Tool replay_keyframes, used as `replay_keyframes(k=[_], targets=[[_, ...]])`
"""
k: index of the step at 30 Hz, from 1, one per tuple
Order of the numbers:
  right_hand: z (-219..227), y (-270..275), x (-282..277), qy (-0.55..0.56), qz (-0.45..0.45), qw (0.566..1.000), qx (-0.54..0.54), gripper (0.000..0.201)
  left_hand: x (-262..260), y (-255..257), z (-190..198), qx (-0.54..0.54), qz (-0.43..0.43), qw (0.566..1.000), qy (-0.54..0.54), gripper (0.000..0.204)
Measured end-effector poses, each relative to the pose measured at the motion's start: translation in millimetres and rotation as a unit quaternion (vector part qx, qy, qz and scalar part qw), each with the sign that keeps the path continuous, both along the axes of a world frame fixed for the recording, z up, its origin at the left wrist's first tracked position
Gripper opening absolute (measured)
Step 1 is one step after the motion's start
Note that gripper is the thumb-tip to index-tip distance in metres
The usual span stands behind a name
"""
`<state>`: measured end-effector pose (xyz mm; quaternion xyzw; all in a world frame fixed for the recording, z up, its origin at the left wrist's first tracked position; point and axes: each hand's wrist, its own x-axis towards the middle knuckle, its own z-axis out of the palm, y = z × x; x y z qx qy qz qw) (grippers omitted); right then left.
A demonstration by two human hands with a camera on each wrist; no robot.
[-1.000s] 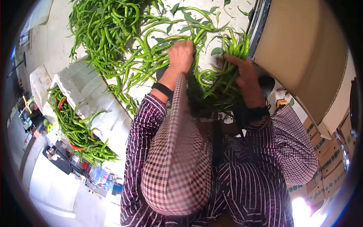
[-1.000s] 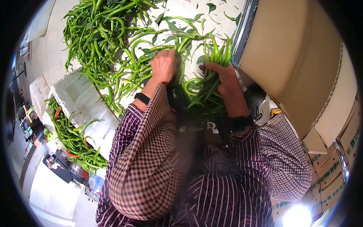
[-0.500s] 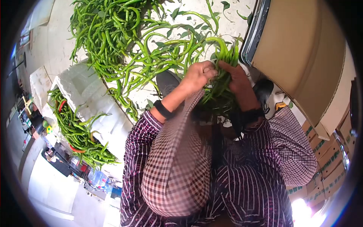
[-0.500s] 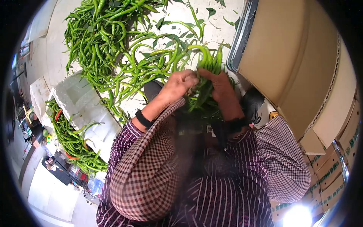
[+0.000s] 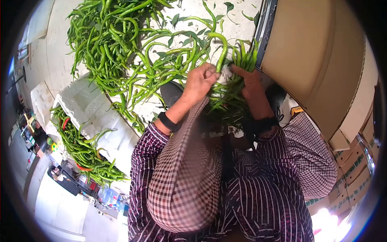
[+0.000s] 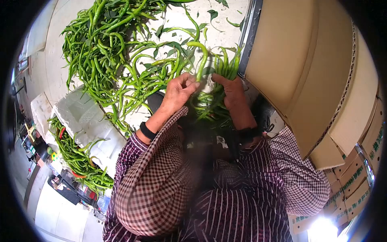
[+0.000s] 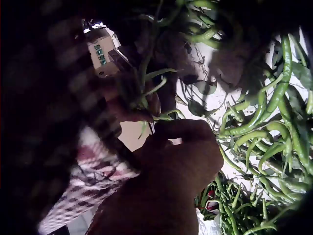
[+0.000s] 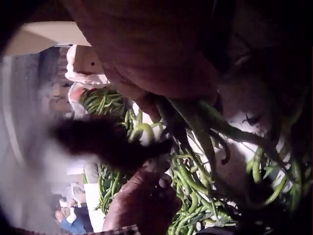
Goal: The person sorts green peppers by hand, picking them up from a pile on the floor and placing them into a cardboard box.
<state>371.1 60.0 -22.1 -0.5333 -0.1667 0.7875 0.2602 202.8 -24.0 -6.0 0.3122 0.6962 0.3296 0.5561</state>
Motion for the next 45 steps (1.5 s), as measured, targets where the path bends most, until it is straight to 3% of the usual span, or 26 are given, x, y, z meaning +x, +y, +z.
replay_keyframes(k=[1, 3, 4, 5, 7, 9, 10, 13, 14, 17, 18, 19, 21, 23, 25, 26, 29, 32, 37, 38, 40, 41, 44, 45], targets=[[5, 2, -1, 0.002, -0.001, 1.000, 0.001, 0.034, -2, -1, -3, 0.001, -0.001, 1.000, 0.002, 0.014], [18, 7, -4, -0.210, 0.069, 0.969, 0.113, 0.033, -3, -9, -20, 0.047, -0.117, 0.988, 0.086, 0.013], [24, 10, -4, -0.208, 0.069, 0.969, 0.115, 0.033, -7, -10, -28, 0.088, -0.231, 0.966, 0.070, 0.016], [30, 13, -4, -0.190, 0.066, 0.968, 0.153, 0.032, -7, -10, -37, 0.090, -0.230, 0.966, 0.071, 0.016], [40, 21, -3, -0.172, 0.064, 0.964, 0.192, 0.031, -9, 12, -23, 0.118, -0.212, 0.941, 0.237, 0.020], [47, 28, -2, -0.099, 0.054, 0.983, 0.144, 0.028, -19, 47, -34, 0.170, -0.080, 0.922, 0.338, 0.026], [48, 27, -6, -0.096, 0.058, 0.983, 0.147, 0.028, -25, 77, -49, 0.199, -0.078, 0.865, 0.455, 0.027], [41, 15, -9, -0.083, 0.049, 0.993, 0.071, 0.026, -26, 99, -88, 0.138, -0.083, 0.876, 0.454, 0.018], [32, 12, -8, -0.080, 0.031, 0.995, 0.057, 0.025, -24, 99, -82, 0.134, -0.081, 0.876, 0.455, 0.018], [7, 13, 1, -0.060, 0.008, 0.998, 0.015, 0.025, -12, 80, -50, 0.177, -0.024, 0.935, 0.307, 0.012], [2, 12, 4, -0.051, 0.004, 0.999, -0.009, 0.026, -5, 62, -42, 0.196, -0.122, 0.924, 0.305, 0.012], [0, 11, 4, -0.048, 0.005, 0.999, -0.016, 0.026, 9, 41, -20, 0.177, -0.072, 0.971, 0.146, 0.016], [-2, 10, 6, 0.020, 0.032, 0.998, -0.058, 0.027, 22, 8, -3, 0.219, -0.120, 0.952, 0.176, 0.024], [5, 3, 4, 0.009, 0.063, 0.997, -0.047, 0.028, 10, -5, 1, 0.178, -0.113, 0.975, 0.077, 0.025], [3, -3, 4, 0.001, 0.098, 0.995, -0.036, 0.029, -12, -15, 4, 0.096, -0.087, 0.989, 0.065, 0.025], [-1, -4, 6, 0.001, 0.089, 0.995, -0.034, 0.030, -22, -27, -11, 0.174, -0.081, 0.963, 0.190, 0.024], [-7, 1, 13, 0.015, 0.084, 0.996, -0.036, 0.029, -45, -61, -30, 0.079, -0.153, 0.877, 0.448, 0.031], [-1, 1, 10, 0.034, 0.079, 0.995, -0.046, 0.028, -76, -69, -79, 0.126, -0.208, 0.848, 0.471, 0.035], [3, 0, 2, 0.041, 0.050, 0.997, -0.043, 0.031, -116, 13, -73, 0.229, -0.041, 0.850, 0.472, 0.039], [6, 2, 2, 0.033, 0.043, 0.997, -0.047, 0.031, -116, 16, -70, 0.234, -0.042, 0.849, 0.472, 0.039], [13, 6, 3, 0.025, 0.032, 0.998, -0.050, 0.031, -111, 14, -63, 0.196, 0.091, 0.902, 0.373, 0.025], [17, 8, 4, 0.028, 0.017, 0.997, -0.064, 0.030, -106, 8, -59, 0.173, 0.141, 0.901, 0.372, 0.021], [14, 11, 5, 0.038, 0.013, 0.995, -0.088, 0.029, -91, -11, -44, 0.132, 0.160, 0.910, 0.358, 0.025], [11, 9, 8, 0.040, 0.024, 0.994, -0.101, 0.028, -83, -12, -34, 0.144, 0.079, 0.885, 0.436, 0.027]])
